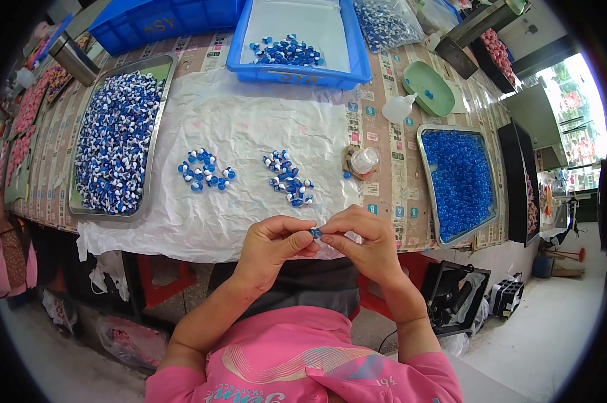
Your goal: Assembling small white and blue plastic toy components using a small bottle of adhesive.
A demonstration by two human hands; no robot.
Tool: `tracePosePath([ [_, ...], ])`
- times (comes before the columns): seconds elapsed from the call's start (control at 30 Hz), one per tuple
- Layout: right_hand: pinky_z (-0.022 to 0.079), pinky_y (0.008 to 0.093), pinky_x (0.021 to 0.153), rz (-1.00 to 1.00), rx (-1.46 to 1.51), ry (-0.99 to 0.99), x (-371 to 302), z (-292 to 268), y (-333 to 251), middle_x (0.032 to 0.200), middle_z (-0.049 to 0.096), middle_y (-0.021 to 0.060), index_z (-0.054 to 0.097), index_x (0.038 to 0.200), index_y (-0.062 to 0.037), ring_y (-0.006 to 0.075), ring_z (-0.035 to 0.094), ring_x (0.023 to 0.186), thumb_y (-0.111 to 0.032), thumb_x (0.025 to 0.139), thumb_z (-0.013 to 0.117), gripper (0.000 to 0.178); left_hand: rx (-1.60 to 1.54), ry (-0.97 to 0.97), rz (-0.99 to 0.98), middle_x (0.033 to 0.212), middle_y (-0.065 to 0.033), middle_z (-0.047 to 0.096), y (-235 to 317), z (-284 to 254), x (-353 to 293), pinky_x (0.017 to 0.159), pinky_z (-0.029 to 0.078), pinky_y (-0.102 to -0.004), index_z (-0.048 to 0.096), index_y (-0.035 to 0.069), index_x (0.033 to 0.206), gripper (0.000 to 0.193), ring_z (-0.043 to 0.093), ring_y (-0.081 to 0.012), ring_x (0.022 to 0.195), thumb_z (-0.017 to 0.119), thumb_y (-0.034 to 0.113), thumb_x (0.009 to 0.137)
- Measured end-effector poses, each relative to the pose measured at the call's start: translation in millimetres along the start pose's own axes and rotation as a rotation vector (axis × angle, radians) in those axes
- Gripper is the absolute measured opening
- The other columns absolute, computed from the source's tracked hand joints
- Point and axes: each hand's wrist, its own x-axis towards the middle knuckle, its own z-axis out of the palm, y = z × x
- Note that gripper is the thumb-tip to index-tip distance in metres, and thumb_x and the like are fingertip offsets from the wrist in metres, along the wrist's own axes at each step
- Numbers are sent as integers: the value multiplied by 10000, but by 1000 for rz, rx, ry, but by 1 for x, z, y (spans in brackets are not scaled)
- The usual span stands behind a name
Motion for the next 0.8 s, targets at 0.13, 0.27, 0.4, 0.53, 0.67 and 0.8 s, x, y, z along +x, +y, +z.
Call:
tracePosePath([
  [0.13, 506, 274, 678, -56, -23, 36, 1, 5, 0, 833, 702, 74, 722, 880, -25, 178, 658, 769, 34, 733, 754, 162, 16, 2, 4, 931, -115, 699, -1, -2, 0, 743, 607, -301, 667, 6, 1065, 211, 700, -176, 811, 702, 91, 875],
  [0.27, 518, 283, 681, -98, -46, 52, 0, 8, 2, 826, 705, 75, 716, 852, -20, 190, 664, 775, 62, 718, 745, 159, 29, -16, 60, 914, -115, 698, -4, -3, 1, 734, 609, -298, 676, 5, 1043, 195, 702, -178, 798, 710, 80, 866],
  [0.4, 519, 285, 682, -77, -28, 91, -3, 6, 3, 825, 705, 72, 714, 849, -19, 197, 664, 773, 59, 714, 752, 161, 41, -16, 49, 906, -109, 696, -4, 2, 2, 730, 610, -296, 673, 3, 1052, 204, 700, -175, 796, 711, 77, 865],
  [0.53, 517, 292, 698, -108, -23, 79, -5, 3, 4, 845, 708, 73, 722, 872, -19, 203, 665, 787, 50, 708, 763, 182, 63, 23, 28, 893, -99, 694, 0, 6, -2, 726, 606, -293, 668, 0, 1062, 215, 697, -167, 789, 712, 71, 864],
  [0.67, 514, 297, 730, -150, -116, 115, -8, -14, -1, 865, 708, 81, 725, 893, -12, 203, 665, 817, 54, 716, 758, 192, 388, 89, 224, 912, -69, 670, 19, 2, -1, 721, 551, -241, 663, -19, 1054, 184, 674, -141, 796, 692, 28, 878],
  [0.8, 507, 282, 757, -63, -351, 382, -12, -60, 5, 885, 699, 104, 714, 916, 14, 182, 657, 846, 39, 768, 725, 150, 787, 290, 636, 934, -43, 635, 46, -35, 6, 683, 488, -205, 667, -16, 1028, 175, 618, -105, 770, 679, -19, 854],
])
